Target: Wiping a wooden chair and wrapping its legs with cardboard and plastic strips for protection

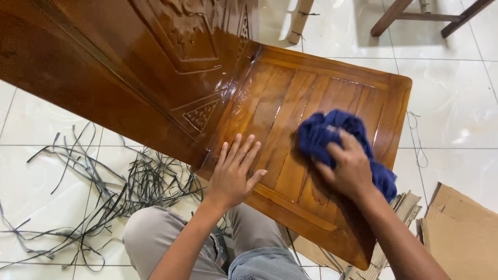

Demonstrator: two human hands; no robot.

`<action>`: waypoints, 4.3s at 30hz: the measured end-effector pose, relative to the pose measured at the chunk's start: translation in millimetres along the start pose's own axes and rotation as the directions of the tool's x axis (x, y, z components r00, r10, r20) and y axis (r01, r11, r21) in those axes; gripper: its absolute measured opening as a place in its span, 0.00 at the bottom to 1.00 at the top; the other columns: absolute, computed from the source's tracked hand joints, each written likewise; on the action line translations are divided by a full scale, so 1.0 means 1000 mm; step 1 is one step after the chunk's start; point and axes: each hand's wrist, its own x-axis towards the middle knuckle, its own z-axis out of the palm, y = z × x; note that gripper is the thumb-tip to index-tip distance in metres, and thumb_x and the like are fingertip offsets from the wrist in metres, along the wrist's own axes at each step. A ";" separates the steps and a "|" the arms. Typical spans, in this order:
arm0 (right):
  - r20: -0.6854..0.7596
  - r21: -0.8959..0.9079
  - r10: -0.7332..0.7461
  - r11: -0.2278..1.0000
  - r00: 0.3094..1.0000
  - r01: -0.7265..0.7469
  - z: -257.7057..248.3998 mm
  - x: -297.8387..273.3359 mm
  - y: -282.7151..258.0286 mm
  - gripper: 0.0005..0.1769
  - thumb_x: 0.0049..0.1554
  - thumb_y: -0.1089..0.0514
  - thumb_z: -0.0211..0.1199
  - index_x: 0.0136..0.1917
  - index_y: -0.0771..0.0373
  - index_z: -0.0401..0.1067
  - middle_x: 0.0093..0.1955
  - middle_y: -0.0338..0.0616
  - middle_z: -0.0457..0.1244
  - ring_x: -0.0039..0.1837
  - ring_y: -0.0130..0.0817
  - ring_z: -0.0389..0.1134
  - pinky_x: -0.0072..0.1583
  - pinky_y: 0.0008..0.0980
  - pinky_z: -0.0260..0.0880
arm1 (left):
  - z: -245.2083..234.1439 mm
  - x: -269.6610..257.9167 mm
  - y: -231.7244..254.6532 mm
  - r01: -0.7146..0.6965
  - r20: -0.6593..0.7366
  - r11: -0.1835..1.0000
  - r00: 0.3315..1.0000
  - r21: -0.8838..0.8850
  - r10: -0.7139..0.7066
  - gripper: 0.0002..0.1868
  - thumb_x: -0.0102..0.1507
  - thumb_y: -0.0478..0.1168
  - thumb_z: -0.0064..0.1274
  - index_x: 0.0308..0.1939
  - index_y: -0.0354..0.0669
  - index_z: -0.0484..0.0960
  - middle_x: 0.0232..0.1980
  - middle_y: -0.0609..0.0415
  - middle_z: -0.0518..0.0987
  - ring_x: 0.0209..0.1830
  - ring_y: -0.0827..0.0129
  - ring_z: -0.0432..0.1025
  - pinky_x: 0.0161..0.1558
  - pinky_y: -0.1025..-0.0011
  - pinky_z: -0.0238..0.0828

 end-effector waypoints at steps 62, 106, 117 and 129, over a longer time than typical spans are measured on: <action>0.009 0.046 -0.039 0.998 0.999 0.039 -0.022 -0.018 -0.120 0.29 0.38 0.44 0.78 0.52 0.52 0.75 0.68 0.59 0.61 0.72 0.63 0.62 0.71 0.59 0.60 | 0.019 0.003 0.016 -0.104 0.041 0.961 0.992 -0.258 0.118 0.38 0.72 0.64 0.37 0.79 0.45 0.61 0.80 0.42 0.59 0.80 0.41 0.52 0.74 0.37 0.46; -0.136 0.135 0.634 0.773 0.761 -0.620 -0.048 -0.354 -0.077 0.22 0.49 0.49 0.78 0.53 0.58 0.77 0.55 0.54 0.64 0.57 0.59 0.70 0.58 0.55 0.72 | 0.073 -0.069 0.132 -0.579 -0.083 0.804 0.815 -0.136 0.574 0.20 0.72 0.54 0.48 0.66 0.56 0.80 0.68 0.54 0.77 0.72 0.53 0.66 0.73 0.52 0.54; 0.874 -0.250 0.436 0.781 0.213 -0.573 0.114 -0.440 -0.085 0.35 0.46 0.39 0.68 0.68 0.38 0.72 0.66 0.47 0.67 0.66 0.49 0.71 0.65 0.47 0.72 | 0.070 -0.070 0.128 -0.641 -0.166 0.757 0.766 -0.128 0.620 0.23 0.72 0.57 0.51 0.66 0.55 0.80 0.67 0.55 0.78 0.72 0.60 0.68 0.73 0.62 0.55; 0.112 0.348 0.705 0.632 0.700 -0.693 0.020 -0.296 -0.092 0.20 0.61 0.52 0.65 0.62 0.64 0.70 0.58 0.54 0.68 0.54 0.51 0.74 0.55 0.48 0.76 | 0.069 -0.069 0.082 -0.594 -0.198 0.801 0.796 -0.075 0.571 0.30 0.62 0.62 0.67 0.62 0.53 0.85 0.63 0.53 0.82 0.68 0.59 0.71 0.73 0.58 0.53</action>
